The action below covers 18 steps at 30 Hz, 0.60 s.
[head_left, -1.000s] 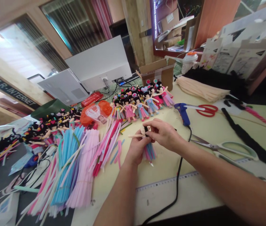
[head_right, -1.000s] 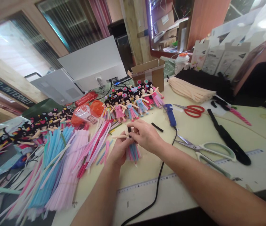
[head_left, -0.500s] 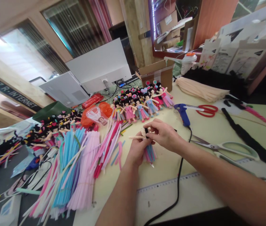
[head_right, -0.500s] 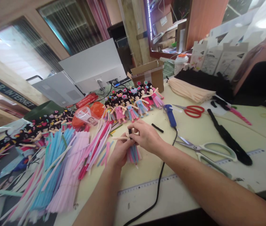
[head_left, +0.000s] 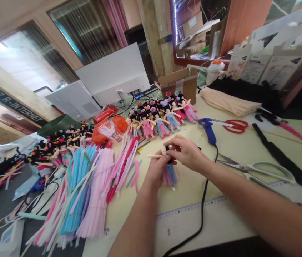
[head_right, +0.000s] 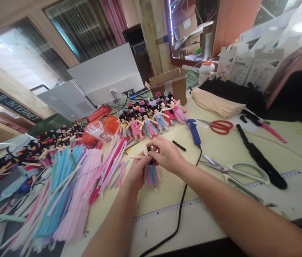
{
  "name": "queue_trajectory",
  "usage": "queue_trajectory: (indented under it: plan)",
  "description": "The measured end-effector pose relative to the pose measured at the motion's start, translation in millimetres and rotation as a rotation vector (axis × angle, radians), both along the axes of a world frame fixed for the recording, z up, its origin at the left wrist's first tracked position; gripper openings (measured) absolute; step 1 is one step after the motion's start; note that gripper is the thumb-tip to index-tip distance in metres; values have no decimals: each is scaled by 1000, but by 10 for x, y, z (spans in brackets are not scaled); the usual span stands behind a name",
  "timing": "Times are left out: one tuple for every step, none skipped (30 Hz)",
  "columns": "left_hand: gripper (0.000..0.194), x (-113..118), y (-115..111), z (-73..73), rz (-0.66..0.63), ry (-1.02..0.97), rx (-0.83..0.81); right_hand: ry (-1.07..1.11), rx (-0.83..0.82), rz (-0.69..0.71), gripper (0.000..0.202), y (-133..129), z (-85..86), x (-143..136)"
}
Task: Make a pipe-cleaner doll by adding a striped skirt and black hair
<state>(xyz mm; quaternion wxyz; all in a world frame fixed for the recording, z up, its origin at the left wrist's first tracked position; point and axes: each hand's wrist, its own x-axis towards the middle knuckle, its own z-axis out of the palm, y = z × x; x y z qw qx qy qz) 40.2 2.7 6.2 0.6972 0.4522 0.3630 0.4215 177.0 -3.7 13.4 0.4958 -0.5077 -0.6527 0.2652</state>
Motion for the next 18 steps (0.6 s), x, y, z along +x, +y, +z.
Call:
queue_trajectory:
  plan:
    - [22,1,-3,6,0,-3,-5,18,-12,9,20,1,-2,0]
    - [22,2,-7,12,-2,-5,-8,35,-21,19,19,1,-3,0]
    - [22,2,-10,17,-5,-5,-9,49,-26,28,17,-1,-2,-1]
    - [22,2,-12,20,-8,-6,-8,58,-29,31,16,-3,1,-1]
    - [23,3,-14,23,-11,-6,-5,63,-32,30,15,-6,6,-2]
    - [23,3,-16,24,-12,-5,-2,66,-36,26,15,-9,11,-3]
    - [24,5,-17,24,-12,-3,0,67,-40,21,15,-12,16,-5]
    - [25,7,-18,23,-10,0,2,64,-41,15,14,-14,21,-7]
    - [27,10,-19,21,-7,6,1,57,-36,7,14,-16,25,-9]
    - [28,13,-19,19,-1,12,0,45,-25,-3,13,-16,26,-11]
    - [29,16,-20,16,6,18,-1,32,-10,-14,13,-15,25,-13]
    - [30,19,-20,14,15,23,-1,21,4,-20,13,-13,21,-15]
    - [30,21,-21,11,22,26,0,20,13,-21,13,-9,14,-17]
    - [29,23,-21,10,28,27,2,28,16,-13,13,-5,5,-20]
    - [29,24,-21,10,31,27,4,41,13,-2,13,-1,-6,-22]
    - [28,24,-21,12,31,28,5,54,9,10,13,4,-18,-23]
    - [28,24,-22,16,29,30,7,62,7,19,13,8,-29,-23]
    - [27,23,-24,20,28,33,8,63,8,23,12,12,-38,-22]
